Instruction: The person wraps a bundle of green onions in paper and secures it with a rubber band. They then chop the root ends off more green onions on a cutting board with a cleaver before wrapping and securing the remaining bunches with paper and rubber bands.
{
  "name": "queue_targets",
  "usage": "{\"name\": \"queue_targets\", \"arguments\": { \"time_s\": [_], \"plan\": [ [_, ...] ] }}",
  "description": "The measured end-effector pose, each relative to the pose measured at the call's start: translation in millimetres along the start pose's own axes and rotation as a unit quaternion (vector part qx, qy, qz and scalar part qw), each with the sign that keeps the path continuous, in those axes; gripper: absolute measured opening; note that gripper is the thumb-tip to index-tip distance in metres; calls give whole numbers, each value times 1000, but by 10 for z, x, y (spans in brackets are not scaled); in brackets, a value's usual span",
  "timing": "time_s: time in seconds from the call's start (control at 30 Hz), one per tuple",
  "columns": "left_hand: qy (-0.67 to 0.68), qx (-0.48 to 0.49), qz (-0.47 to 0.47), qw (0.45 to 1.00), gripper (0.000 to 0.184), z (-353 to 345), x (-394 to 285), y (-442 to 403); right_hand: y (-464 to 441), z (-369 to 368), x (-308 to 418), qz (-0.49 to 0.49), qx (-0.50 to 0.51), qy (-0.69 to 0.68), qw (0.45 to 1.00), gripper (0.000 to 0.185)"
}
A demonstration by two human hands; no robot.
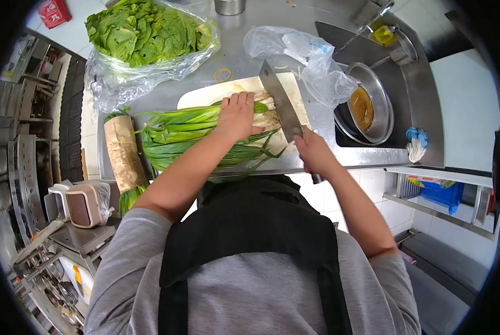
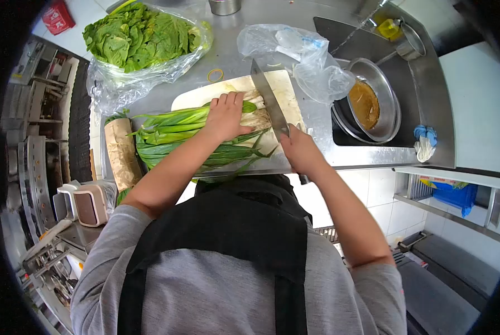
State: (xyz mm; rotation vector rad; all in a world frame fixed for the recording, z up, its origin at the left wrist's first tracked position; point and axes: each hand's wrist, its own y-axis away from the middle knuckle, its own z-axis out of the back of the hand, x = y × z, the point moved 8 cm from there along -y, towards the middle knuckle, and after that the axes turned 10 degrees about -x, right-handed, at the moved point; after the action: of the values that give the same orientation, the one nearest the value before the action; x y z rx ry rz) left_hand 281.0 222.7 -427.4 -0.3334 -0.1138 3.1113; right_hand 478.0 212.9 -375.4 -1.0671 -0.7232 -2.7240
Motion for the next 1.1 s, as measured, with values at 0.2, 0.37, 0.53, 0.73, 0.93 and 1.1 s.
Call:
{"name": "queue_targets", "arguments": {
  "time_s": [0.2, 0.37, 0.53, 0.73, 0.93, 1.1],
  "plan": [
    [6, -20, -25, 999, 95, 25, -51, 36, -317, -350, -372, 198, -113, 61, 972, 33],
    [4, -18, -46, 999, 99, 57, -115, 162, -587, -293, -6, 23, -25, -39, 999, 32],
    [21, -78, -51, 995, 119, 137, -90, 139, -343, -109, -82, 3, -13, -54, 998, 31],
    [96, -114, -103, 983, 38, 229, -103, 154, -156, 32, -365, 45, -41, 13, 998, 28],
    [28, -119, -78, 990, 34, 132, -127, 214, 117, 45, -448, 63, -109, 34, 992, 50],
    [5, -130, -64, 989, 61, 56, -190, 270, 576, 247, -369, 44, -74, 79, 993, 72]
  ]
}}
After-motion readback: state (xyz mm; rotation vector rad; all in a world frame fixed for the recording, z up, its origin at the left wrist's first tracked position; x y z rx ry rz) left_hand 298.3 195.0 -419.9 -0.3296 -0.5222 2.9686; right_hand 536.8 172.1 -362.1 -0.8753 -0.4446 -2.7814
